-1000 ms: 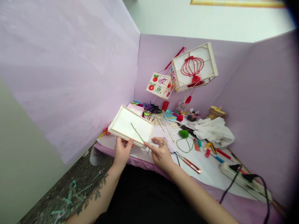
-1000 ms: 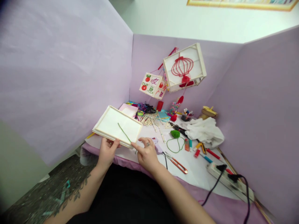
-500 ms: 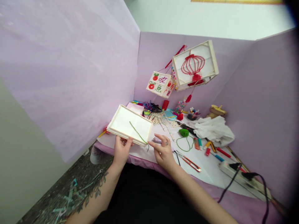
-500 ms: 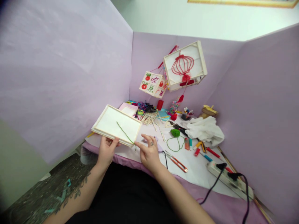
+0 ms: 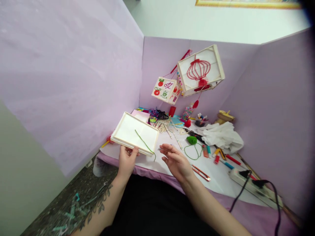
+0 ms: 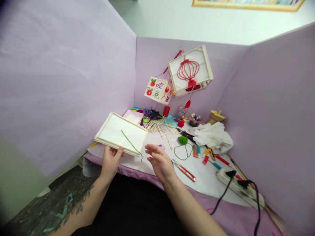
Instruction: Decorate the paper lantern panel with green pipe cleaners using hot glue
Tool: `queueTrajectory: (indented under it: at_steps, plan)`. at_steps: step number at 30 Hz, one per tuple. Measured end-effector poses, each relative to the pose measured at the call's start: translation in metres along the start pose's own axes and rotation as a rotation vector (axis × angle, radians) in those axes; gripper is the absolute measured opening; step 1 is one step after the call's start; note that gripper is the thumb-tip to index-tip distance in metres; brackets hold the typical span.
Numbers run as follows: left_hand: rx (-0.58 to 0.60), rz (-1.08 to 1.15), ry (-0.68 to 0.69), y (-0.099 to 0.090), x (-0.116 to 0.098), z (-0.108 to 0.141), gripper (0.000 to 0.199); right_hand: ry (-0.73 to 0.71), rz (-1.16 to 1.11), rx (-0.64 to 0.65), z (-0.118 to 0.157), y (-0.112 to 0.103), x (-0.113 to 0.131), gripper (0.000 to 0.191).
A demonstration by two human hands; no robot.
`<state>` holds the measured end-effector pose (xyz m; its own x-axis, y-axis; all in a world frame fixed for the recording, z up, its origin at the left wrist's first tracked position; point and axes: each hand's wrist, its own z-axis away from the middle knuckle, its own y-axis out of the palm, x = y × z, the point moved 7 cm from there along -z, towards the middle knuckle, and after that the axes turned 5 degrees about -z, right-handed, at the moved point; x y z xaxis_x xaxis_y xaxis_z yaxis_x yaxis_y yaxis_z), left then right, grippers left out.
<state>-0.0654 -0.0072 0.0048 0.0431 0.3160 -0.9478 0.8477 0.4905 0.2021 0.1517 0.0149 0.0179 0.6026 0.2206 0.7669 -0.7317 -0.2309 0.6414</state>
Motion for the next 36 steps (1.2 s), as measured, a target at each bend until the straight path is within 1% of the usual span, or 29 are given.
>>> queueTrajectory:
  at_steps: [3, 5, 6, 8, 10, 12, 15, 21, 24, 27, 29, 31, 33, 35, 36]
  plan:
    - [0.034, -0.025, 0.020, 0.003, -0.005, -0.008, 0.043, 0.020, -0.096, -0.038, 0.003, 0.001, 0.001, 0.032]
    - [0.094, -0.071, 0.041, 0.008, -0.014, -0.019, 0.042, -0.005, -0.130, -0.071, 0.004, -0.005, 0.001, 0.024]
    - [0.138, -0.106, 0.052, 0.012, -0.018, -0.026, 0.042, -0.023, -0.138, -0.092, 0.004, -0.009, 0.002, 0.024]
    - [0.241, -0.199, 0.073, 0.020, -0.027, -0.038, 0.040, -0.056, -0.128, -0.123, 0.007, -0.020, 0.003, 0.030]
    - [0.328, -0.305, 0.098, 0.028, -0.034, -0.046, 0.036, -0.094, -0.085, -0.118, 0.012, -0.029, 0.007, 0.033]
    - [0.373, -0.392, 0.124, 0.031, -0.038, -0.048, 0.031, -0.143, -0.022, -0.096, 0.022, -0.038, 0.015, 0.034]
    - [0.384, -0.437, 0.132, 0.030, -0.038, -0.041, 0.030, -0.236, 0.058, -0.118, 0.045, -0.057, 0.032, 0.033]
    - [0.340, -0.431, 0.124, 0.023, -0.035, -0.025, 0.035, -0.422, 0.216, -0.283, 0.088, -0.105, 0.076, 0.030]
    - [0.333, -0.469, 0.137, 0.025, -0.036, -0.026, 0.035, -0.498, 0.246, -0.375, 0.102, -0.128, 0.092, 0.030]
    - [0.332, -0.502, 0.168, 0.026, -0.041, -0.032, 0.034, -0.533, 0.311, -0.479, 0.110, -0.148, 0.100, 0.030]
    - [0.344, -0.526, 0.192, 0.027, -0.046, -0.036, 0.033, -0.511, 0.433, -0.530, 0.112, -0.157, 0.100, 0.029]
    - [0.359, -0.556, 0.213, 0.028, -0.049, -0.038, 0.032, -0.457, 0.654, -0.552, 0.110, -0.159, 0.099, 0.024]
    - [0.367, -0.588, 0.231, 0.029, -0.052, -0.038, 0.031, -0.423, 0.985, -0.548, 0.105, -0.154, 0.098, 0.026]
    - [0.369, -0.628, 0.253, 0.031, -0.054, -0.035, 0.029, -0.437, 1.336, -0.499, 0.095, -0.142, 0.095, 0.028]
    - [0.370, -0.647, 0.265, 0.032, -0.055, -0.033, 0.028, -0.448, 1.474, -0.472, 0.089, -0.136, 0.092, 0.025]
